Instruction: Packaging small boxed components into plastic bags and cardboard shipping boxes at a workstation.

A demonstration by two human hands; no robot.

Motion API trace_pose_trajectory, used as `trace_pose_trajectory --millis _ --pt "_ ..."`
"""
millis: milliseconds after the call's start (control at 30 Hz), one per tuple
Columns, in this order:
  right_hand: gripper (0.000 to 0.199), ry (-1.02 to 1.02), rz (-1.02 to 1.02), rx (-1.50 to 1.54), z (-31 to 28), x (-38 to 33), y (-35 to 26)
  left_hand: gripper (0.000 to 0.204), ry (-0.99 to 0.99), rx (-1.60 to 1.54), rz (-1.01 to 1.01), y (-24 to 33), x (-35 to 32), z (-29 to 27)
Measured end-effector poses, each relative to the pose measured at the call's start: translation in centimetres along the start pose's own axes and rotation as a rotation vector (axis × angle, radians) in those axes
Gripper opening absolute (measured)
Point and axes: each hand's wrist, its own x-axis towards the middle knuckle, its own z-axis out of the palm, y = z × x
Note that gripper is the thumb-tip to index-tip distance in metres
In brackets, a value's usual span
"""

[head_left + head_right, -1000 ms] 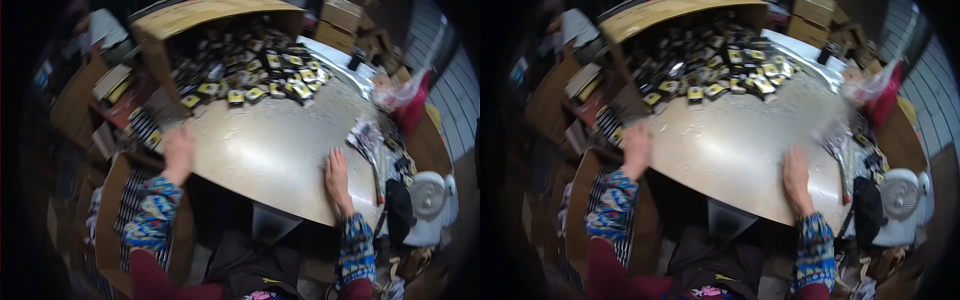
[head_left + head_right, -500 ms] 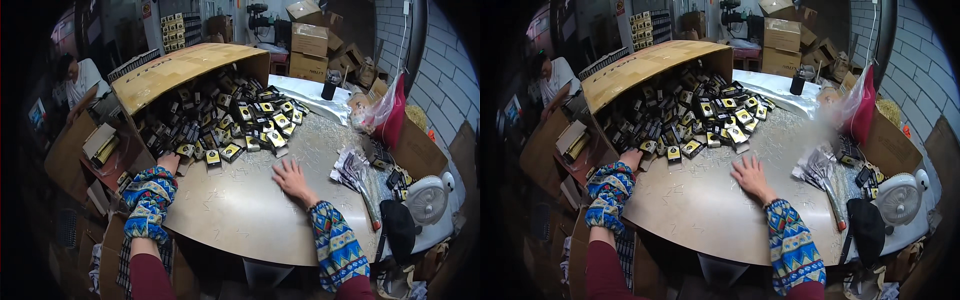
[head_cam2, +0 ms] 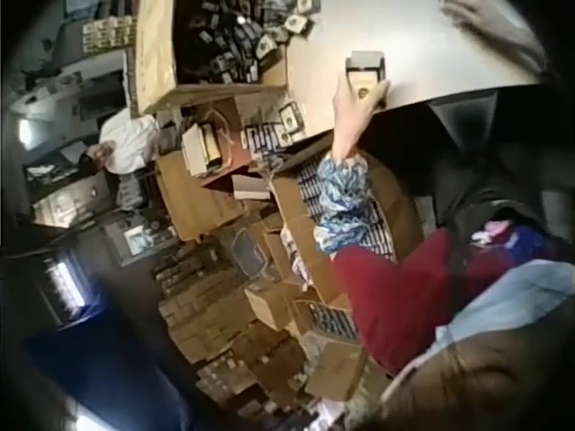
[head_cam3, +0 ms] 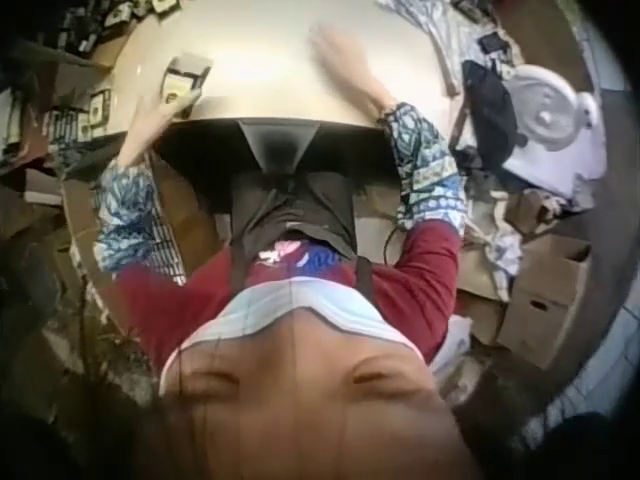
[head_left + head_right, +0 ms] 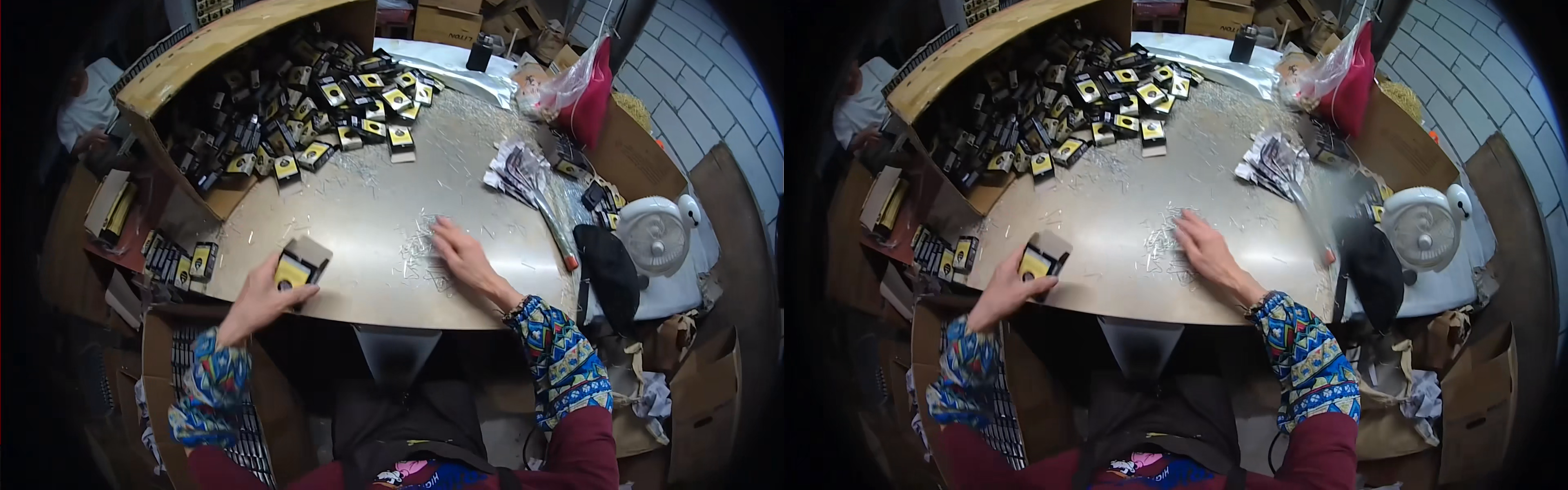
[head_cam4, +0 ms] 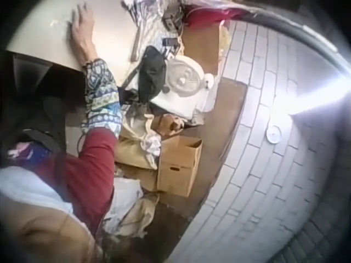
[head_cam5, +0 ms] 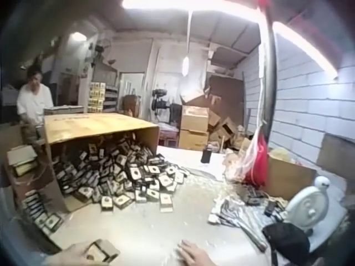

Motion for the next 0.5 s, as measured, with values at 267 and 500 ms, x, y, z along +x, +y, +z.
trace_pose_trajectory --millis 267,500 --pt "0.047 -0.083 -0.134 -0.444 2.6 -3.4 -1.5 0.032 0.142 -1.038 -0.357 -5.5 -10.7 11.0" --pt "0.046 0.077 -0.259 -0.551 8.1 -4.2 -4.6 0.028 -0.055 -0.687 -0.570 -10.7 -14.3 20.5"
